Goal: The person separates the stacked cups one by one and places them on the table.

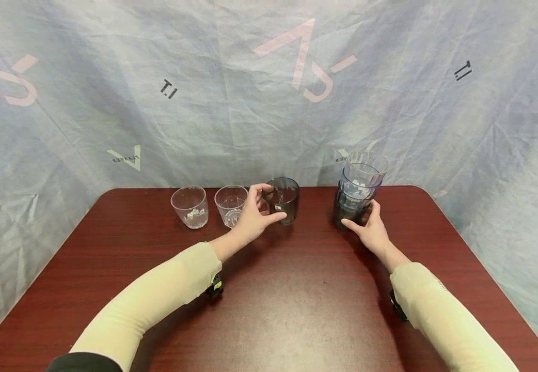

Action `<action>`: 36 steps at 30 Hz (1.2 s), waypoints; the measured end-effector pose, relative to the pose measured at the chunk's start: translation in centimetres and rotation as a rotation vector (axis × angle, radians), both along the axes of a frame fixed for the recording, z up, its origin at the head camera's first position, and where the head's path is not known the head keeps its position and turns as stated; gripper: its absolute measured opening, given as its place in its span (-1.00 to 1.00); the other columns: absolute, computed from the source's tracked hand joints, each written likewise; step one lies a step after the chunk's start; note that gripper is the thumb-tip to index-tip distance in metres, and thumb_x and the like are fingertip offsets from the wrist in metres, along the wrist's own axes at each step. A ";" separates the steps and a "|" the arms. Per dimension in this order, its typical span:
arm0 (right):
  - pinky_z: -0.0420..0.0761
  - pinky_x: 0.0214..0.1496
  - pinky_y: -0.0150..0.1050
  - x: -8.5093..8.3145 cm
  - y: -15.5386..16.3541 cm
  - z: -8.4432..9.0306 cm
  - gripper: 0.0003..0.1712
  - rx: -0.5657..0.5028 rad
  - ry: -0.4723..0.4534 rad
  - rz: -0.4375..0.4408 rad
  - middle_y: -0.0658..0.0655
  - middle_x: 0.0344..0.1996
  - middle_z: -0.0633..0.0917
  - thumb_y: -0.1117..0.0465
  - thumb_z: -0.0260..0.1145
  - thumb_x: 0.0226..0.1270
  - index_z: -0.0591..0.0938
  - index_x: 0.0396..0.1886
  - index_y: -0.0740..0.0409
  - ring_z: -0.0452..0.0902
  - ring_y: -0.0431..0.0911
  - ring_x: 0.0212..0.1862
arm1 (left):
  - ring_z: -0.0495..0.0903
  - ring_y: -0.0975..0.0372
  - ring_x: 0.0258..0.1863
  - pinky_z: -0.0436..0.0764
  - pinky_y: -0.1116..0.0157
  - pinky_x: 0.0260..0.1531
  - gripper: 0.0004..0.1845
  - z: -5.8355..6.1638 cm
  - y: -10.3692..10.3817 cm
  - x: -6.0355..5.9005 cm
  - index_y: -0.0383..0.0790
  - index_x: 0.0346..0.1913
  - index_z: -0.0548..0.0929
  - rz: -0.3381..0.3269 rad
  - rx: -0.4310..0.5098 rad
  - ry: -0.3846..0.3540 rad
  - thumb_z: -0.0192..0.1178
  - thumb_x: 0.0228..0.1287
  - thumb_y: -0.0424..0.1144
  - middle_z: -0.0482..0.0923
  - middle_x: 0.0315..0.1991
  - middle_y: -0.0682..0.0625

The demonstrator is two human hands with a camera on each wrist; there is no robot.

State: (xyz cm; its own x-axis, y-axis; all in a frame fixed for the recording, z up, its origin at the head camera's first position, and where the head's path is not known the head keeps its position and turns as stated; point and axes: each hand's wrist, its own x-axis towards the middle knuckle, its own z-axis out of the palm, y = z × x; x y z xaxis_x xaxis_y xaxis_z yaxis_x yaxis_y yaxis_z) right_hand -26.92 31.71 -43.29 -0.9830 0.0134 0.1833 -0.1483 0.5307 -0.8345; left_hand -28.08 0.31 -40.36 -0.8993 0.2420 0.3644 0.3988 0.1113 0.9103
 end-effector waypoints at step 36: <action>0.29 0.12 0.12 -0.1 0.1 -0.2 -0.04 -0.002 -0.005 0.002 0.53 0.23 0.24 0.19 0.34 0.34 -0.13 0.38 0.39 0.26 0.30 0.20 | 0.26 0.05 0.34 0.34 0.04 0.20 -0.16 -2.7 0.2 -1.2 -0.11 0.34 0.16 0.193 -0.253 -0.086 0.47 0.09 -0.26 0.24 0.34 -0.12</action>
